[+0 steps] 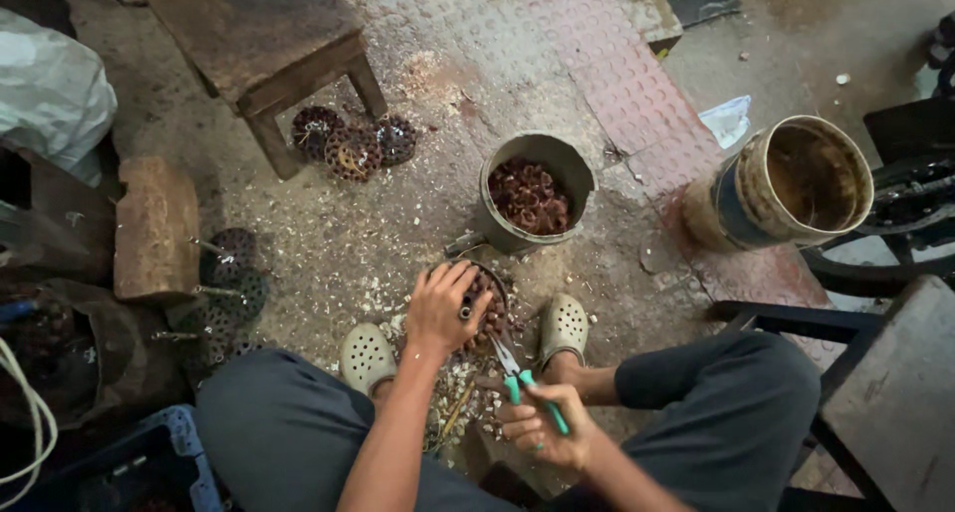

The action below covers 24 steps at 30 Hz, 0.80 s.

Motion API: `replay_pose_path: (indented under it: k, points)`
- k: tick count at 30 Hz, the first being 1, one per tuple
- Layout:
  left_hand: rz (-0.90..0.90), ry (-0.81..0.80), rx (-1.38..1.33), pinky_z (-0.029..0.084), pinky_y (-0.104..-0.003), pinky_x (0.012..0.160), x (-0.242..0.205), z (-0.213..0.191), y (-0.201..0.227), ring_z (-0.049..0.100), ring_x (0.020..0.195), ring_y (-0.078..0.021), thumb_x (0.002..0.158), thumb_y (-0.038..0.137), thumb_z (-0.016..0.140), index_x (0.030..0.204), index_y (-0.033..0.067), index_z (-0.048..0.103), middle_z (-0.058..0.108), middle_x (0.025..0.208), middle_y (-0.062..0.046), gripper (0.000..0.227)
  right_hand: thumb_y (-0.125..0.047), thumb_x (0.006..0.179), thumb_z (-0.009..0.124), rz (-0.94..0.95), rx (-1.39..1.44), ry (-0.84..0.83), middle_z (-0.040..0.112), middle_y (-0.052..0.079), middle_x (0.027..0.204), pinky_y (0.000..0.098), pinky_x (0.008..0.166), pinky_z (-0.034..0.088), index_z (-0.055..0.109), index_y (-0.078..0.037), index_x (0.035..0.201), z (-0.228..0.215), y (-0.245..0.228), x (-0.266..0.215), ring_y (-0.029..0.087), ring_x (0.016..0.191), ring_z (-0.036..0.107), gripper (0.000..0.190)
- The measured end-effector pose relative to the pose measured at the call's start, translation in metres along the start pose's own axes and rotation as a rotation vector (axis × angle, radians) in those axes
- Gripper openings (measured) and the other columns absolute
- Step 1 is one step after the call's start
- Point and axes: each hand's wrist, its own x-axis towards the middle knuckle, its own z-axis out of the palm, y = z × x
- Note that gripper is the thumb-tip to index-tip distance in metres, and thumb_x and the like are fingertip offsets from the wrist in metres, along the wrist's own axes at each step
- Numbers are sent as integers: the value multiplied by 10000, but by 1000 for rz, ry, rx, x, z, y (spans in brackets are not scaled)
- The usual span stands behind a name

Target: The person sits on the floor and uses pliers to cut small copper pieces from a circular metal component. The cut pieces are dropped into a nearby bucket.

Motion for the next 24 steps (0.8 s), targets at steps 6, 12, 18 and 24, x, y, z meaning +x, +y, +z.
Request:
replay_pose_path:
  k: [6,12,18,24]
  points:
    - [-1,33,-10,427,-486,1079,3,4,1,606,1209,-330,916,351,674,1170,25,722,693,1265,-126,416,-183,1040,560,184,-557,687,472,-25,814,295,595,414,459,-137,1030,-9,-45,-3,130,687,429,111]
    - [17,28,-14,418,-494,1097,5,3,0,611,1185,-334,915,334,687,1135,-12,720,693,1221,-163,411,-81,987,590,50,-915,811,556,36,760,370,518,450,497,-117,1067,-36,-56,4,173,593,533,128]
    - [1,35,-45,433,-471,1097,6,3,0,620,1161,-350,914,336,689,1131,-32,717,696,1200,-170,428,-44,800,608,-159,-2100,744,735,173,839,444,626,563,587,-74,1252,-75,-74,10,314,739,723,454]
    - [-19,75,-18,493,-468,996,5,5,-1,631,1083,-398,903,384,695,1164,-51,705,690,1167,-201,507,-79,757,704,-116,-2398,1069,702,293,984,493,841,559,409,-22,1459,-18,-50,11,434,969,707,764]
